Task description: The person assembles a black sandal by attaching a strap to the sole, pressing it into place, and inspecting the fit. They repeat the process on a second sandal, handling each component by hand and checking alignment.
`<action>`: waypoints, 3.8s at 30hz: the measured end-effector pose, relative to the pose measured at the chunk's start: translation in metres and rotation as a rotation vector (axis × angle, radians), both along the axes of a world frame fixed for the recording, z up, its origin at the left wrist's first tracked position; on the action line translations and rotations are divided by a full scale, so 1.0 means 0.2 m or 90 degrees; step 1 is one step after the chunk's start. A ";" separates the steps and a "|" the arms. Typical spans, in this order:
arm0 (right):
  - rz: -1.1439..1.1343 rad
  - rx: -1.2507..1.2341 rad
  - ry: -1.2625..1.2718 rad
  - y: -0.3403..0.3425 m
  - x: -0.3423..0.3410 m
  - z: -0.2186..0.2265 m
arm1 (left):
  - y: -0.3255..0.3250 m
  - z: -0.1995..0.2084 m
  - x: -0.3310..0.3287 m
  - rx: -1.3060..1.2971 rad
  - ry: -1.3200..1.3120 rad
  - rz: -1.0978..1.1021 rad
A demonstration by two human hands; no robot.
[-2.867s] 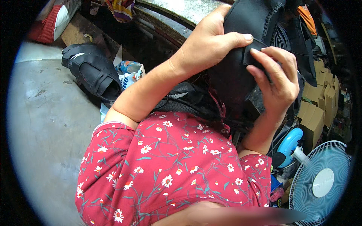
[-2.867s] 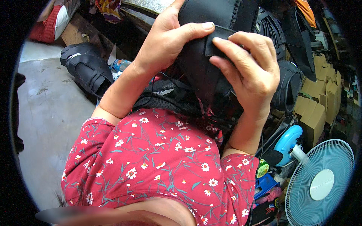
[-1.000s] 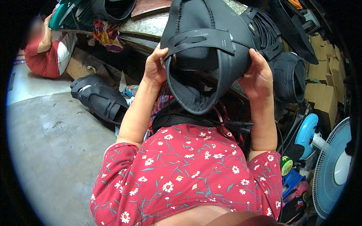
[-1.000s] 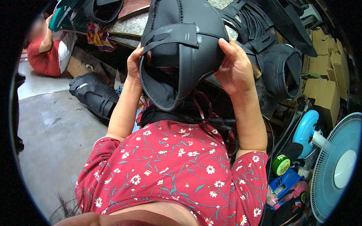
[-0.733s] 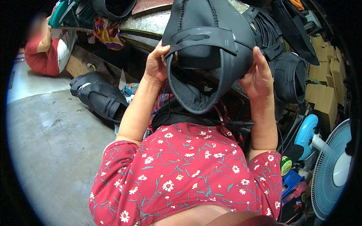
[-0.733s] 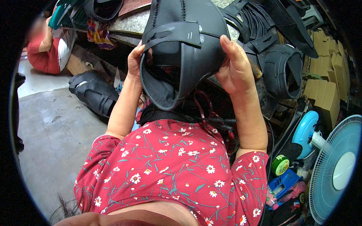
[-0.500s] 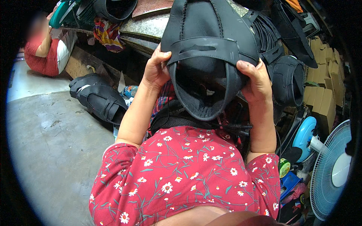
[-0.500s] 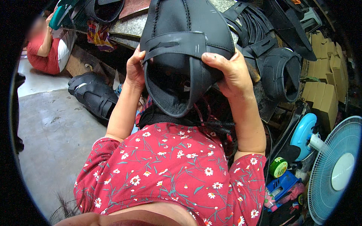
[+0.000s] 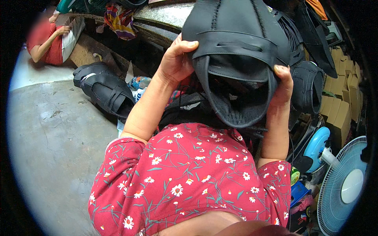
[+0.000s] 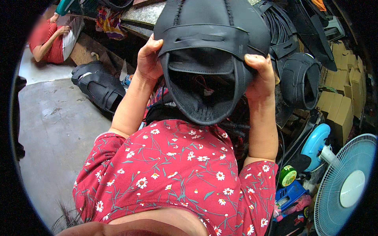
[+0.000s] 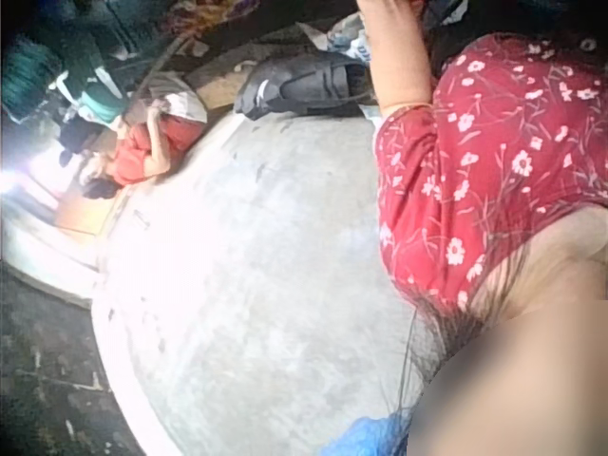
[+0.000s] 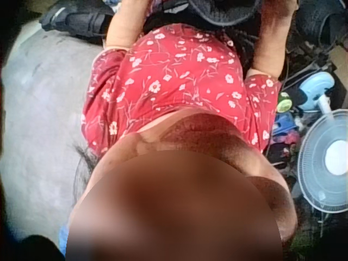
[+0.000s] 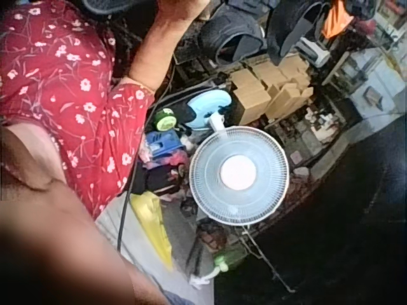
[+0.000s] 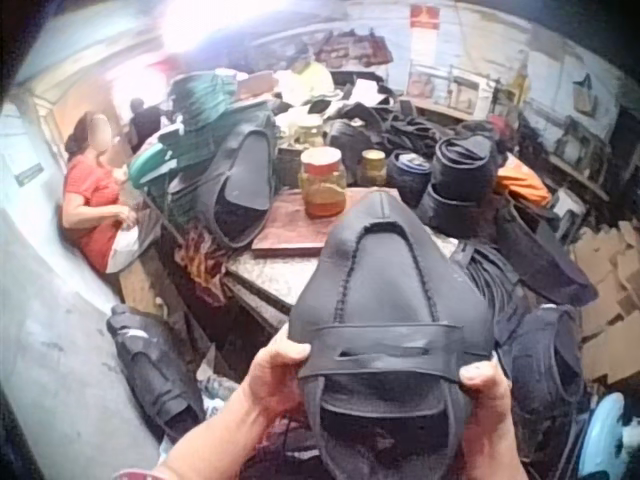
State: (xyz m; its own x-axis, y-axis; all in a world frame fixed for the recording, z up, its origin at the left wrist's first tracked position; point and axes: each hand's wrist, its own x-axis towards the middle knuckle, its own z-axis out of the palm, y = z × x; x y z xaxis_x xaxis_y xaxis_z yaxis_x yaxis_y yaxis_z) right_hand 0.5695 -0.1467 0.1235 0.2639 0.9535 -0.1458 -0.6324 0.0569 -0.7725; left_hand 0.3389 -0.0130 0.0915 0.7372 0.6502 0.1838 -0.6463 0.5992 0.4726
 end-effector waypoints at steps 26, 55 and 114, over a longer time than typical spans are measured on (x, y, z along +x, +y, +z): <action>0.053 0.082 -0.175 0.03 0.03 0.03 | 0.02 0.02 -0.02 0.087 0.151 0.110; 0.065 0.082 -0.154 0.06 -0.09 0.09 | -0.03 0.37 0.08 1.071 0.520 0.610; -0.023 0.040 -0.115 0.17 -0.20 0.07 | -0.32 0.30 0.09 0.329 0.583 0.058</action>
